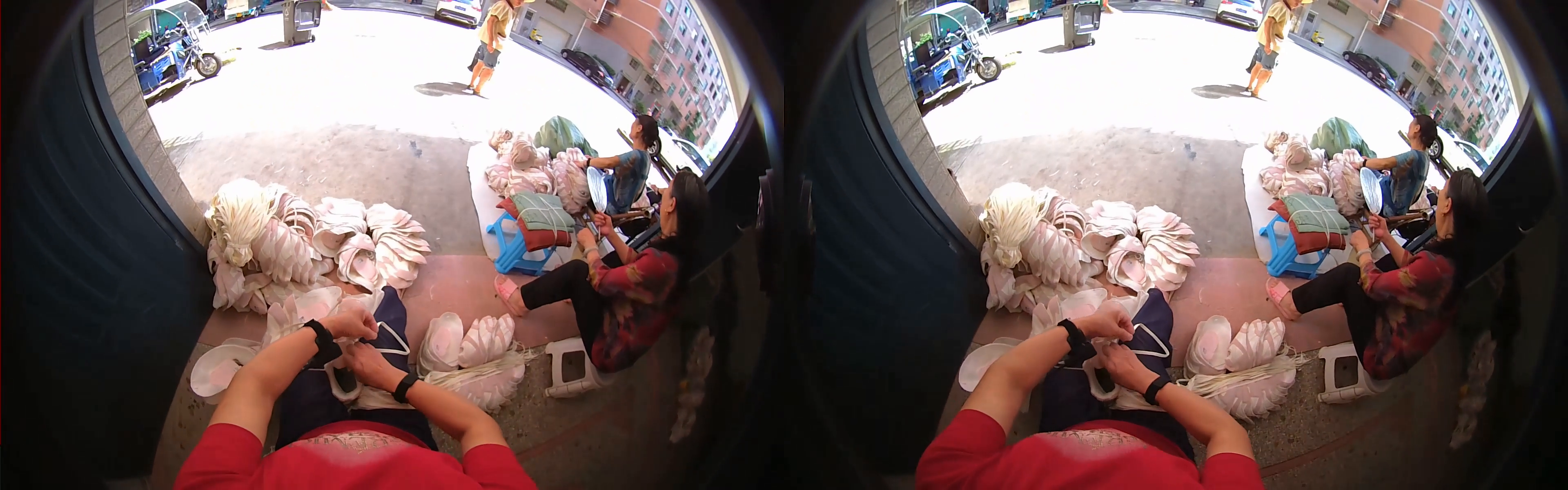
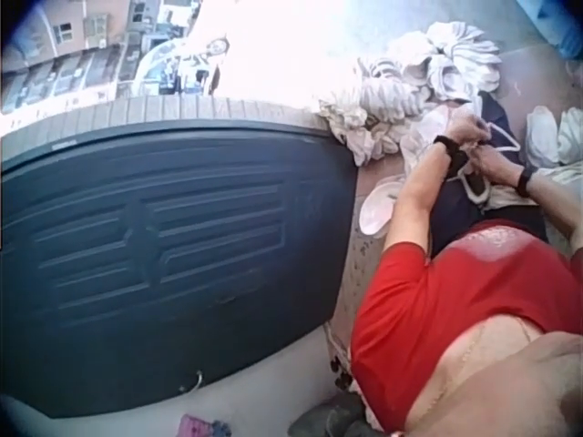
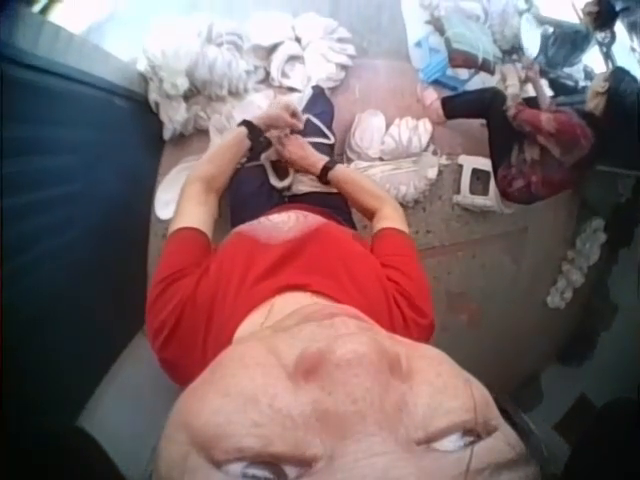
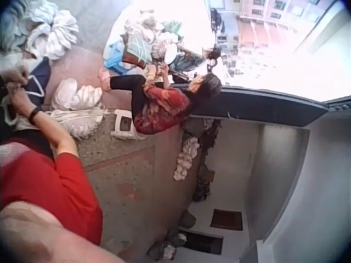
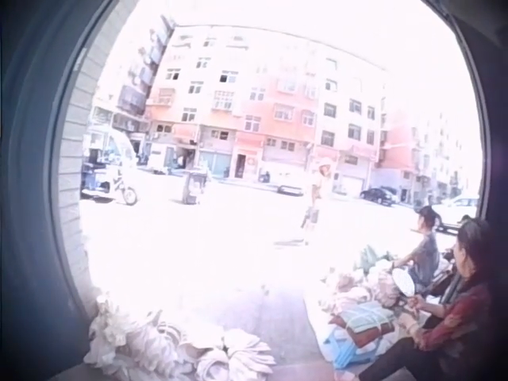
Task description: Tying or lacing white shoe upper components to prepare them for assembly.
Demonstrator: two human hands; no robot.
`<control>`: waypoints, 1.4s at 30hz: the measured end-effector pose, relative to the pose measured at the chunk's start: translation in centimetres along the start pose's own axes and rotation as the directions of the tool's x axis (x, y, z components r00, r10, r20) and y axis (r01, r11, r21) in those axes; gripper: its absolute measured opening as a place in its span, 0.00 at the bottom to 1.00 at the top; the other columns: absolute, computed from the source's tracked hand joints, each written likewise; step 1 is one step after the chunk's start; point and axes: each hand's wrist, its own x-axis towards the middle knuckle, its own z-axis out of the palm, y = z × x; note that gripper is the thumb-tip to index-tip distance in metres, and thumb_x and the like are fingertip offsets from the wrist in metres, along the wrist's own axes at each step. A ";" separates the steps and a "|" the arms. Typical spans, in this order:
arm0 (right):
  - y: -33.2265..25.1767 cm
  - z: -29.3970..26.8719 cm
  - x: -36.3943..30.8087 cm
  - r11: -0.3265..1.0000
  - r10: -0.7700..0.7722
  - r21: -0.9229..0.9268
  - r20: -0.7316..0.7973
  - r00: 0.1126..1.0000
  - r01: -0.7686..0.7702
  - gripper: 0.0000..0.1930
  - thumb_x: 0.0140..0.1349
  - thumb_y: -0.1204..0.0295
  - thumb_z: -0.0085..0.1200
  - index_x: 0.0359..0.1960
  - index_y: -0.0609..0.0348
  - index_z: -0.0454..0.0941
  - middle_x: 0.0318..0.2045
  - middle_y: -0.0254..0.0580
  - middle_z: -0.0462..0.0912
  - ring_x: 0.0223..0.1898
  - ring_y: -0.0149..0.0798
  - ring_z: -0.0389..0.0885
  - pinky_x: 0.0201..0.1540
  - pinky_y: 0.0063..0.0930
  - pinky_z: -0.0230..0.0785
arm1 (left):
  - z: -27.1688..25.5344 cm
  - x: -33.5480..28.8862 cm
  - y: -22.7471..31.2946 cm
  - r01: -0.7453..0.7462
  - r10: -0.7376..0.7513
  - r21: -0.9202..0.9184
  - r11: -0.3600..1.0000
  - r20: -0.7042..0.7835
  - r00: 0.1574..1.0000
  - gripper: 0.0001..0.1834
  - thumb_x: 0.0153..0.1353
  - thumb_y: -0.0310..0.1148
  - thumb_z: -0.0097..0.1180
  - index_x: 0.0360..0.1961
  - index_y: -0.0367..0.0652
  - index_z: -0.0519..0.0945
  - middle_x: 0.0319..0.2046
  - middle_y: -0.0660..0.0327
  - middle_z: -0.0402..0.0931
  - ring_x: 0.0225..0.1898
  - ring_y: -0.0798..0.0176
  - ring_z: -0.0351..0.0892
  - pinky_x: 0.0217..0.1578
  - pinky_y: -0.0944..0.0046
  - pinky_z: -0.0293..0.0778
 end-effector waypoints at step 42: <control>-4.9 -24.1 -4.7 0.535 0.761 0.842 -0.514 0.396 0.063 0.09 0.62 0.70 0.43 0.34 0.65 0.70 0.22 0.33 0.69 0.27 0.27 0.66 0.35 0.21 0.61 | 0.7 -25.1 23.0 -0.456 0.760 -0.817 0.354 -0.033 0.649 0.06 0.52 0.23 0.47 0.29 0.28 0.70 0.14 0.54 0.64 0.13 0.59 0.62 0.16 0.65 0.53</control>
